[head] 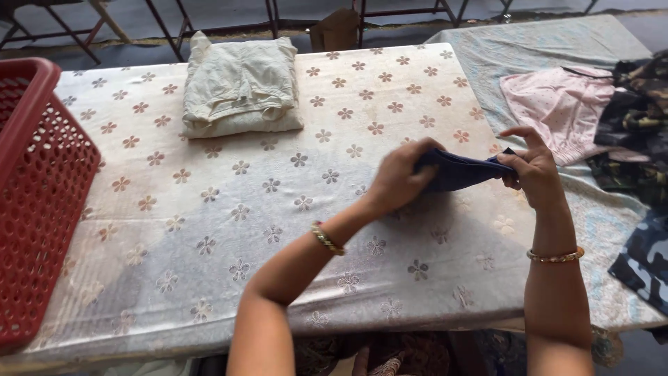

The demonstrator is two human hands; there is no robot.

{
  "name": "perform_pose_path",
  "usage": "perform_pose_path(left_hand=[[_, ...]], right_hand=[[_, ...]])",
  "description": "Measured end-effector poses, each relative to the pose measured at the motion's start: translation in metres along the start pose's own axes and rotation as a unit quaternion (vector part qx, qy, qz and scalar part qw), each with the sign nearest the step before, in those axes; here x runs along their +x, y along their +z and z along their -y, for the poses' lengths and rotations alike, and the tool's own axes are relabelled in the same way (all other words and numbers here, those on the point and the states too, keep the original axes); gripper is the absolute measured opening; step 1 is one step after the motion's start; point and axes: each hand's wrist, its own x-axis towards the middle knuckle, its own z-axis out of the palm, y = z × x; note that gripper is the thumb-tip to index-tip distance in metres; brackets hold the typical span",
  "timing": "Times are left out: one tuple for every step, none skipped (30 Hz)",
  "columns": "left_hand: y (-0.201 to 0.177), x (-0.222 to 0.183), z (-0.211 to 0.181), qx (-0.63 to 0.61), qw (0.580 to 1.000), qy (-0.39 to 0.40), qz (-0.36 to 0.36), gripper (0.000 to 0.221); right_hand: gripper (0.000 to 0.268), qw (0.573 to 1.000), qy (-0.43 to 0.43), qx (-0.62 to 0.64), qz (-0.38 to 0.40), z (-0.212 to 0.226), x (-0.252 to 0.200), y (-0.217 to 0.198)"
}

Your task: Folding various garments on a table.

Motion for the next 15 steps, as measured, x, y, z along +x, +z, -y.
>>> perform_pose_path(left_hand=[[-0.011, 0.000, 0.000, -0.022, 1.000, 0.015, 0.012, 0.027], [-0.023, 0.001, 0.000, -0.043, 0.998, 0.029, 0.024, 0.024], [-0.031, 0.001, -0.002, -0.045, 0.998, 0.031, 0.030, 0.024], [-0.039, 0.001, -0.003, -0.052, 0.997, 0.003, 0.064, 0.021], [-0.047, 0.001, -0.004, -0.057, 0.993, -0.024, 0.098, 0.018], [-0.056, -0.001, -0.010, -0.059, 0.993, -0.023, 0.102, 0.018], [-0.065, -0.003, -0.015, -0.070, 0.992, -0.003, 0.104, 0.018], [-0.074, -0.005, -0.019, -0.081, 0.991, 0.018, 0.103, 0.019], [-0.081, -0.008, -0.023, -0.082, 0.991, 0.019, 0.106, 0.019], [-0.088, -0.010, -0.027, -0.110, 0.986, 0.047, 0.116, 0.019], [-0.095, -0.012, -0.030, -0.138, 0.979, 0.076, 0.127, 0.018], [-0.103, -0.014, -0.038, -0.138, 0.979, 0.077, 0.127, 0.018], [-0.111, -0.015, -0.046, -0.103, 0.982, 0.060, 0.148, 0.018], [-0.119, -0.015, -0.053, -0.067, 0.982, 0.042, 0.170, 0.019], [-0.124, -0.014, -0.055, -0.066, 0.982, 0.043, 0.170, 0.019]], right_hand=[[0.027, 1.000, 0.010, -0.011, 0.018, 0.010, -0.005, 0.001], [0.027, 0.999, 0.020, -0.023, 0.035, 0.019, -0.009, 0.002], [0.027, 0.999, 0.022, -0.022, 0.028, 0.022, -0.013, -0.001], [0.027, 0.998, 0.007, -0.008, 0.061, 0.025, -0.015, -0.002], [0.028, 0.996, -0.007, 0.006, 0.094, 0.028, -0.016, -0.003], [0.028, 0.996, -0.006, 0.006, 0.089, 0.038, -0.020, -0.002], [0.028, 0.990, -0.047, 0.015, 0.136, 0.048, -0.024, 0.000], [0.028, 0.979, -0.088, 0.023, 0.184, 0.058, -0.026, 0.003], [0.028, 0.979, -0.088, 0.022, 0.181, 0.074, -0.034, 0.011], [0.030, 0.971, -0.134, -0.031, 0.195, 0.091, -0.040, 0.019], [0.035, 0.958, -0.179, -0.084, 0.208, 0.107, -0.046, 0.027], [0.035, 0.958, -0.180, -0.085, 0.207, 0.111, -0.054, 0.032], [0.036, 0.949, -0.207, -0.174, 0.164, 0.116, -0.062, 0.037], [0.037, 0.930, -0.232, -0.259, 0.119, 0.119, -0.069, 0.043], [0.037, 0.930, -0.232, -0.259, 0.118, 0.121, -0.071, 0.042]])
